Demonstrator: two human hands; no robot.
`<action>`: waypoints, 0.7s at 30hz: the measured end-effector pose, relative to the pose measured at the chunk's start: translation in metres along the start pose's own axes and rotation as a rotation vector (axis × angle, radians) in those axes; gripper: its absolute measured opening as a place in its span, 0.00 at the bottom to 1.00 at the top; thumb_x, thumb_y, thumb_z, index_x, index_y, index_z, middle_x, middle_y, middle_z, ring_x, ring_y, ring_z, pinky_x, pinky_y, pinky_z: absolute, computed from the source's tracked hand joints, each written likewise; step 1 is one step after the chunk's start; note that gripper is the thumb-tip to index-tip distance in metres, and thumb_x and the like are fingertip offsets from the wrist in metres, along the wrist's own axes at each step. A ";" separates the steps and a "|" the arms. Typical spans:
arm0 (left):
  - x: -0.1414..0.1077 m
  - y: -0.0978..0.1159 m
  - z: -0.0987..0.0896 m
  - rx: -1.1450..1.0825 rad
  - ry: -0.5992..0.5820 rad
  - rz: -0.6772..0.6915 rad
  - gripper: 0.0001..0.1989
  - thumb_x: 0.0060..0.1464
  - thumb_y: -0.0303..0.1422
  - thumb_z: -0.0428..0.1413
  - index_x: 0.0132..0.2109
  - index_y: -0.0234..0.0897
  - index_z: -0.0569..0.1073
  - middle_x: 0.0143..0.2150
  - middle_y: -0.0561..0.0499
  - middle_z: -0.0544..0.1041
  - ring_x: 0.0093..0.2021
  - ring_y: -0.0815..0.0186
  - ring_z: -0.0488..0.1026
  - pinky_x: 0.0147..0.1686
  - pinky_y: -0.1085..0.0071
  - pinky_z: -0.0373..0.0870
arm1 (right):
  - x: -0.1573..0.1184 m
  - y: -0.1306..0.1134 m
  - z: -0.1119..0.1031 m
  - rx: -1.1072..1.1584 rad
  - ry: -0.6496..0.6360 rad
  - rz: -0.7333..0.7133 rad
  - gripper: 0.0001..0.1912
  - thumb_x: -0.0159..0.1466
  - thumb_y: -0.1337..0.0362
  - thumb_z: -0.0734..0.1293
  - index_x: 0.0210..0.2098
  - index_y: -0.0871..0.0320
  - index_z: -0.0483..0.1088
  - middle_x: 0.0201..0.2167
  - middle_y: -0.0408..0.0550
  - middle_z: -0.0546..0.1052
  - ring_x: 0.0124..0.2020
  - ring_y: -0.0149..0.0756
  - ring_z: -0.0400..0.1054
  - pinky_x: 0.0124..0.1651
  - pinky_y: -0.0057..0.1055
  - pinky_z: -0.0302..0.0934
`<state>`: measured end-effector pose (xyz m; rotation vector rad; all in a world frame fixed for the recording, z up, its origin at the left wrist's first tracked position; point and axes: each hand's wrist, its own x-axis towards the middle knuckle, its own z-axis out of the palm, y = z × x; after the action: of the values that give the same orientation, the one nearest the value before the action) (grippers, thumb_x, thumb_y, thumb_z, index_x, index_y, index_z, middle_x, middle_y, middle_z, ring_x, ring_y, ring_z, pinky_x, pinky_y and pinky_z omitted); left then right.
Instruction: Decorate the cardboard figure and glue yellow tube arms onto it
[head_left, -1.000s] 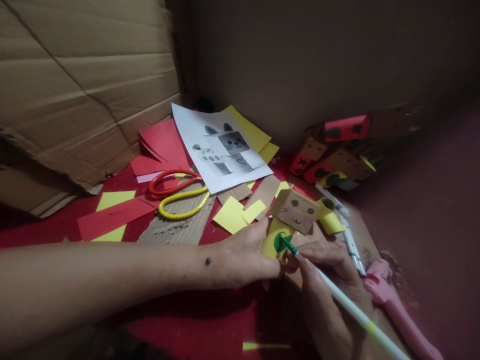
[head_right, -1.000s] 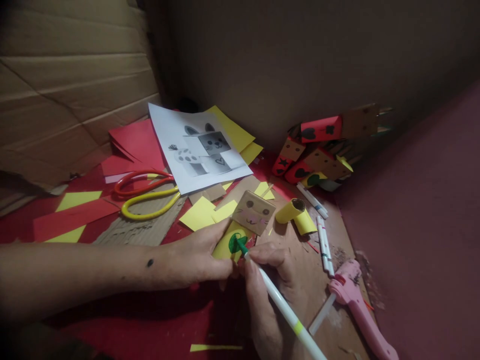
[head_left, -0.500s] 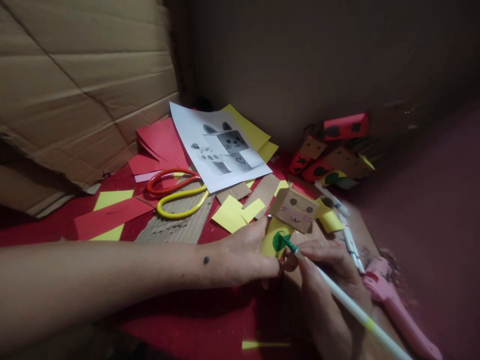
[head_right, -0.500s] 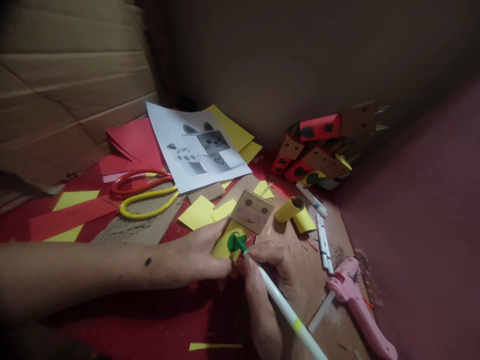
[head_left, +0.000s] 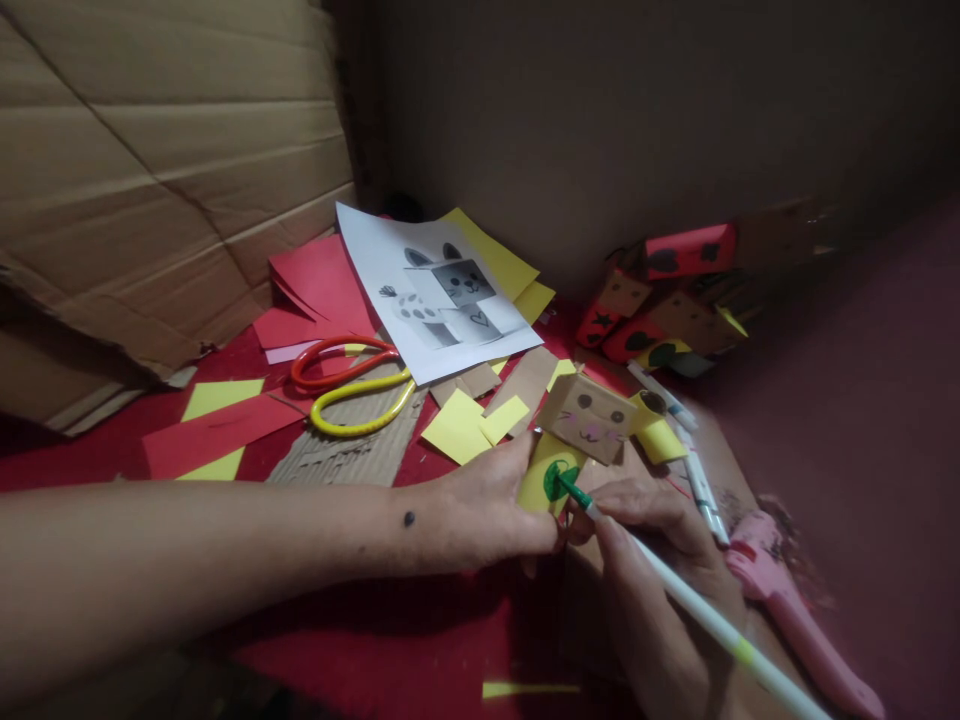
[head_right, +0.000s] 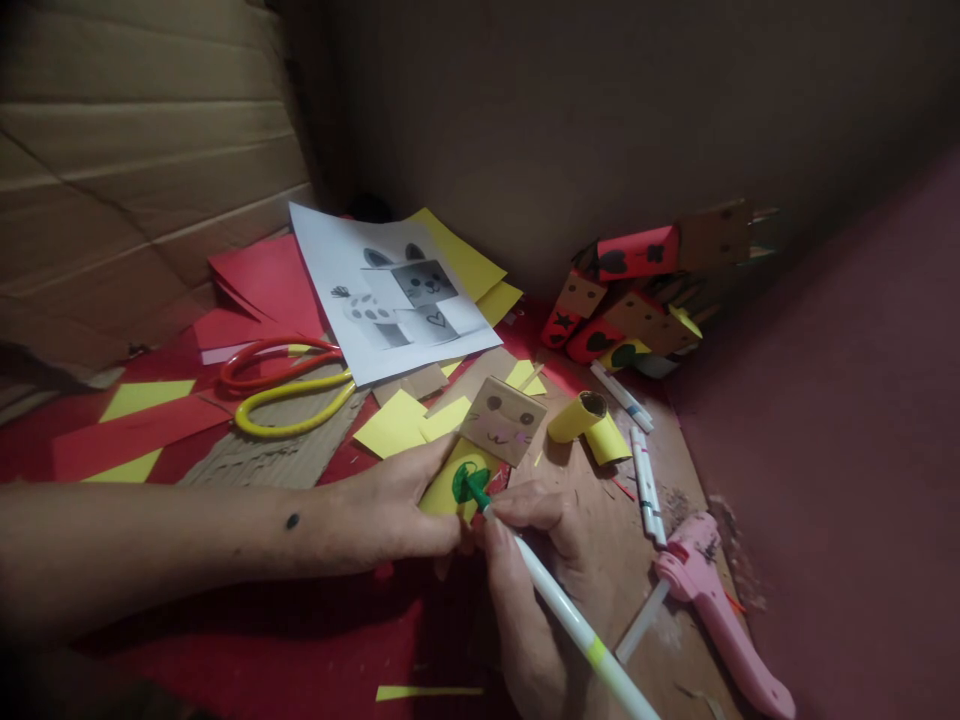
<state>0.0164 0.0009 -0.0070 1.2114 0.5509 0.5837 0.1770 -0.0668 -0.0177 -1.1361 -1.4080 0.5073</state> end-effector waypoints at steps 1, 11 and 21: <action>0.000 0.000 0.000 -0.001 -0.009 0.008 0.23 0.46 0.23 0.62 0.50 0.36 0.65 0.31 0.58 0.71 0.25 0.74 0.67 0.23 0.78 0.69 | 0.000 0.000 0.001 0.000 -0.003 0.001 0.06 0.62 0.62 0.71 0.37 0.41 0.77 0.32 0.47 0.77 0.33 0.48 0.74 0.39 0.49 0.73; 0.001 0.001 0.001 -0.029 -0.004 0.024 0.22 0.46 0.22 0.61 0.49 0.36 0.66 0.32 0.58 0.71 0.27 0.74 0.68 0.24 0.79 0.69 | 0.002 -0.005 0.002 0.006 -0.030 0.003 0.05 0.62 0.61 0.70 0.36 0.41 0.77 0.31 0.47 0.77 0.33 0.49 0.74 0.39 0.49 0.72; 0.000 0.002 0.002 -0.027 0.003 0.032 0.25 0.45 0.21 0.61 0.52 0.37 0.67 0.31 0.58 0.72 0.26 0.73 0.69 0.24 0.79 0.69 | 0.001 -0.003 -0.001 -0.011 0.004 0.003 0.05 0.62 0.61 0.70 0.36 0.42 0.77 0.33 0.48 0.78 0.35 0.50 0.74 0.40 0.50 0.72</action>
<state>0.0171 0.0000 -0.0049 1.1955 0.5250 0.6185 0.1767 -0.0674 -0.0147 -1.1478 -1.4074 0.4993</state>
